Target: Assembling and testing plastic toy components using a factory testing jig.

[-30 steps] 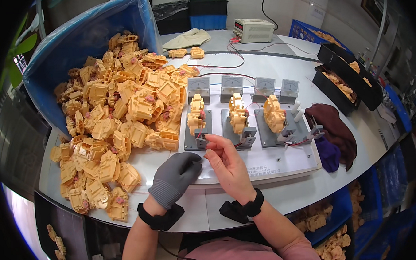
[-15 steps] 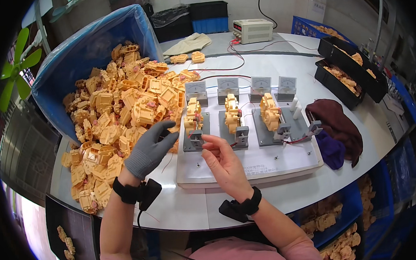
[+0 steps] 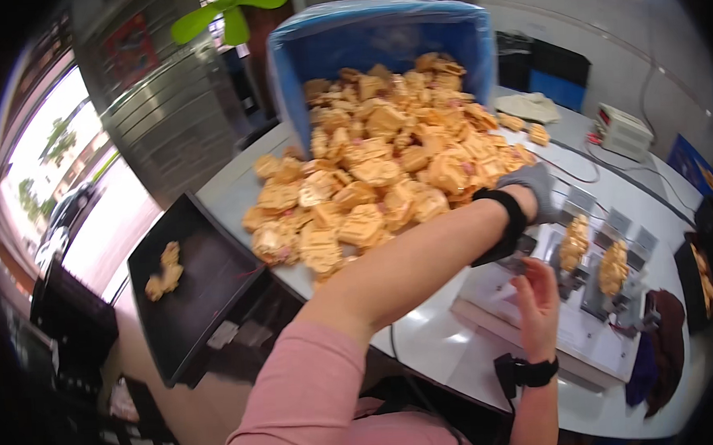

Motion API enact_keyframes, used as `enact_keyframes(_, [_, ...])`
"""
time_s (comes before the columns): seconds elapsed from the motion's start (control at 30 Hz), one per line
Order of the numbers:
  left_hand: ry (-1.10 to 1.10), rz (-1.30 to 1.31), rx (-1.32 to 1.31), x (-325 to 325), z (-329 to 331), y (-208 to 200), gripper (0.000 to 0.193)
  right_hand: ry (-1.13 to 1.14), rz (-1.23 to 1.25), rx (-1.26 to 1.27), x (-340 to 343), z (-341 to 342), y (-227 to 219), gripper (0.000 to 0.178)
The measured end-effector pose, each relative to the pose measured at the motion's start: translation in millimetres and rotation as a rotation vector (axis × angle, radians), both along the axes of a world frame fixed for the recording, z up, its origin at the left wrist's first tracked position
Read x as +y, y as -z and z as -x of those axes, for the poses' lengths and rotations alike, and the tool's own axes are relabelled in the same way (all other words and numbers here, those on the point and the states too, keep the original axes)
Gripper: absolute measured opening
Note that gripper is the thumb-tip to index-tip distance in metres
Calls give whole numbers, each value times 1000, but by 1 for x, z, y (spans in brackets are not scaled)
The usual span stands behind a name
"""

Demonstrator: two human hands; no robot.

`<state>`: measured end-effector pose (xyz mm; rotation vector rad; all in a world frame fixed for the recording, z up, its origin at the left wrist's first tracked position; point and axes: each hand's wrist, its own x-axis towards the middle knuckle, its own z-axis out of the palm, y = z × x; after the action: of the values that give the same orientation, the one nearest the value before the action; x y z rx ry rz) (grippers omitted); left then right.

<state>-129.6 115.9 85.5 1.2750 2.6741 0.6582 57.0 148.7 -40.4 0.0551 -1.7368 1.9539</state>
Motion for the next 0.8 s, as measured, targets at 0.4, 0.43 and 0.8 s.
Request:
enact_keyframes(0.4, [-862, -1076, -283, -522, 38, 61, 44, 51, -41, -79, -13, 0, -9, 51])
enact_keyframes(0.43, [-1003, -1101, -360, -580, 37, 88, 45, 55, -30, -70, -11, 1, -9, 51])
enact_keyframes(0.8, [-763, -956, -226, -515, 53, 115, 51, 222, -215, -80, -3, -18, -13, 43])
